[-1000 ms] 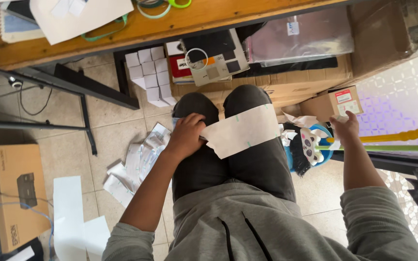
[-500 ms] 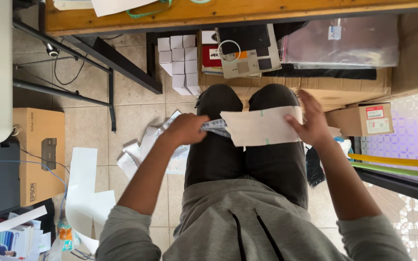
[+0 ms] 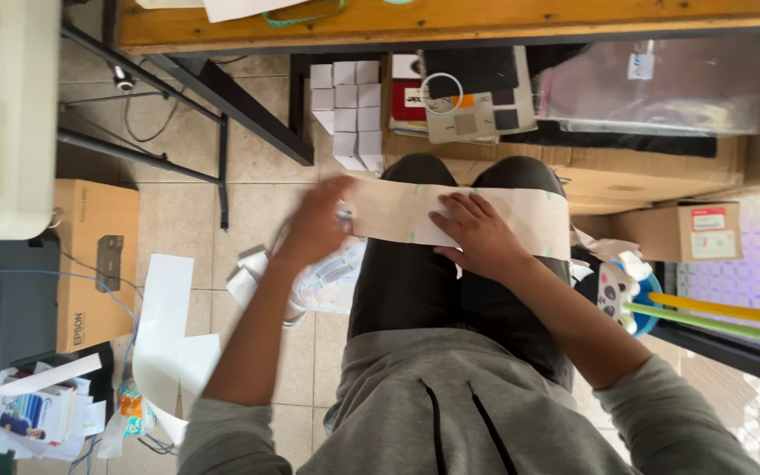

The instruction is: The person sits on the floor and peels the white paper backing off printed lanyard straps resting on their lap, working section by section. They gather the printed straps, tear away the backing paper in pieces, and set the discarded paper aside on the floor.

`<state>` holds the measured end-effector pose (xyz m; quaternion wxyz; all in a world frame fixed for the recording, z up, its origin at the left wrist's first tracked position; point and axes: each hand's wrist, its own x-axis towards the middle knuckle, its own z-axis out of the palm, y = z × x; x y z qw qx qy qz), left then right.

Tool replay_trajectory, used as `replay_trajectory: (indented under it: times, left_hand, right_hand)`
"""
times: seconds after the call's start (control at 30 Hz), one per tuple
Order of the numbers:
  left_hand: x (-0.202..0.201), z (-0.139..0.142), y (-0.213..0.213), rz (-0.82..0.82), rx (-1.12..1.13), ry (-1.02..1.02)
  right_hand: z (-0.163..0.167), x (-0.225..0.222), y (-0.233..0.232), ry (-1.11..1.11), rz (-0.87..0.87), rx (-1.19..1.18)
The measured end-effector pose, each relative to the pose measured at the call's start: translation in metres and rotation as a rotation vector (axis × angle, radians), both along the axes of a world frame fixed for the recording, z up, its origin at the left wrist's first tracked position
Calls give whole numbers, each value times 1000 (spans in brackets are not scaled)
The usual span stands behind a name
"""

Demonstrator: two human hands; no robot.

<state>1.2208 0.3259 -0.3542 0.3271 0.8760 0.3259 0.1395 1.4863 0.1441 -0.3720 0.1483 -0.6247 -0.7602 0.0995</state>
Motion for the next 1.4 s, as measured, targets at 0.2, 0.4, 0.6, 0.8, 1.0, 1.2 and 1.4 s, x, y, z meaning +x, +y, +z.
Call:
replay_trajectory:
  times: [0.2, 0.4, 0.6, 0.8, 1.0, 1.2, 1.4]
  left_hand:
    - [74, -15, -50, -406, 102, 63]
    - [83, -19, -38, -362, -41, 170]
    - [86, -14, -50, -236, -55, 221]
    - [86, -16, -62, -235, 52, 177]
    - [89, -27, -66, -143, 76, 139]
    - [89, -50, -65, 310, -121, -225]
    - [82, -44, -66, 405, -243, -287]
  right_hand:
    - [-6, -6, -3, 104, 8, 169]
    - [-15, -3, -11, 125, -6, 230]
    - [-19, -2, -6, 154, 0, 213]
    - [-23, 2, -6, 295, -76, 126]
    - [-19, -1, -5, 291, -55, 239]
    - [-20, -5, -7, 295, -39, 279]
    - [-23, -2, -5, 349, -114, 113]
